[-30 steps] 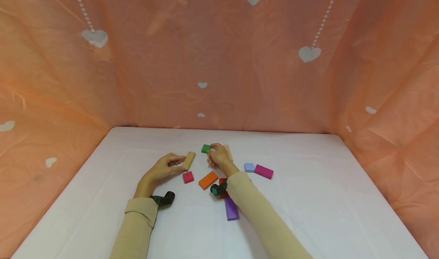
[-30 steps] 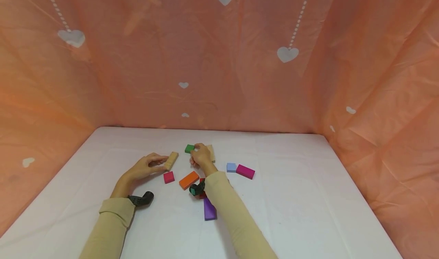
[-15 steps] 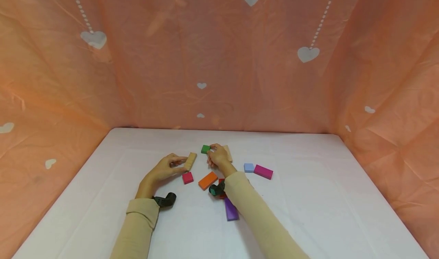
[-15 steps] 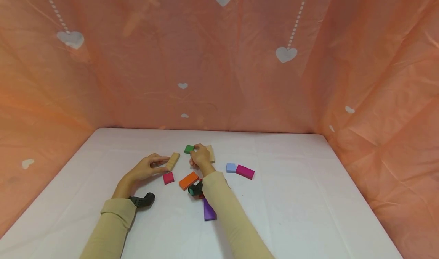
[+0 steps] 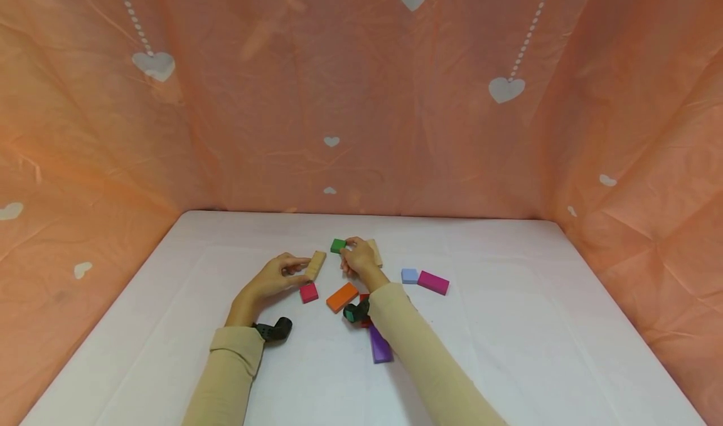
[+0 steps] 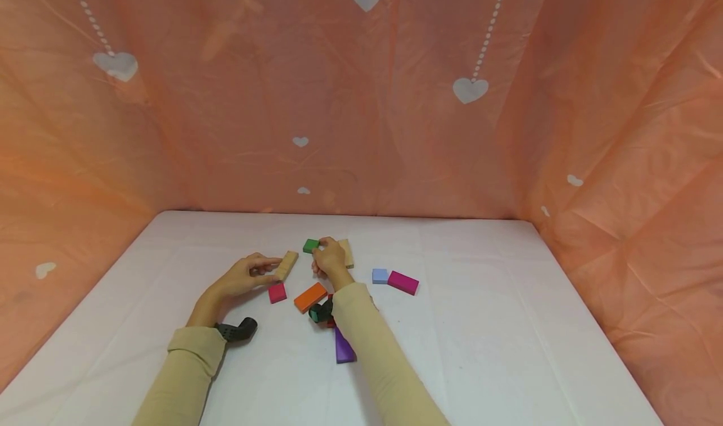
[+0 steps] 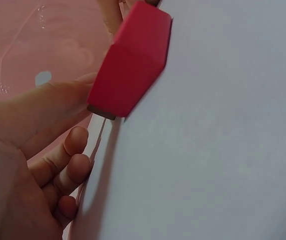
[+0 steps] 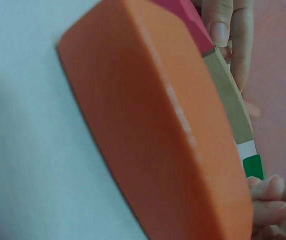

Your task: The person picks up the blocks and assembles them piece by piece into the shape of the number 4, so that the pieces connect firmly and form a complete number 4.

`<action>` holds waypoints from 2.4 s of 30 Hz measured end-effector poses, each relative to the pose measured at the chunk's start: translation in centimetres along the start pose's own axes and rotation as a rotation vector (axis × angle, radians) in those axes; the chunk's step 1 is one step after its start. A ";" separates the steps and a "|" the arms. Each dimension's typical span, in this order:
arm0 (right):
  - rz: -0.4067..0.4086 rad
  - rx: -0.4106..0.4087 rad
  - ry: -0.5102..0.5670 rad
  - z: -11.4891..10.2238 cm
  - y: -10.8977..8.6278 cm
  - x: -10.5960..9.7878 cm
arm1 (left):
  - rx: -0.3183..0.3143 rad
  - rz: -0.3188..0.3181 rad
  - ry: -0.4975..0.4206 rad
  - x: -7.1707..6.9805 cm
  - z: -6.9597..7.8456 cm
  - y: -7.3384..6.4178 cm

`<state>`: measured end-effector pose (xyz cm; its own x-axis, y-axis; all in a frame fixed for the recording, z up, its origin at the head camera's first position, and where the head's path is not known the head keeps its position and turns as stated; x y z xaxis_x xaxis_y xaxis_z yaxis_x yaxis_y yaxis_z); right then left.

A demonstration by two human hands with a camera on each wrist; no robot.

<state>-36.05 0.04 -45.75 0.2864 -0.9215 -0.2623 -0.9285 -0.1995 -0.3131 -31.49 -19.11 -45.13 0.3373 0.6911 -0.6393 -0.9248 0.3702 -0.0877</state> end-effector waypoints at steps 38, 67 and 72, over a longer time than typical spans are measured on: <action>0.033 0.032 -0.042 0.0 -0.1 0.3 | 0.069 0.015 0.065 1.1 1.3 0.7; 0.039 -0.015 -0.029 -0.1 -0.3 0.2 | 0.060 -0.001 0.041 1.5 1.7 1.6; 0.037 -0.012 -0.029 0.0 -0.3 0.2 | 0.049 -0.006 0.030 1.6 1.9 1.8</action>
<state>-35.75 -0.13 -45.70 0.2586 -0.9183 -0.2999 -0.9414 -0.1700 -0.2913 -32.27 -16.21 -44.87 0.3363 0.6699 -0.6619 -0.9128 0.4047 -0.0542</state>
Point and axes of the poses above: each hand's wrist, its own y-axis towards the middle knuckle, its own x-axis out of the palm, z = x × y, the point moved 5 cm from there along y, towards the middle knuckle, and after that the axes turned 7 degrees about -z, right-handed, at the moved point
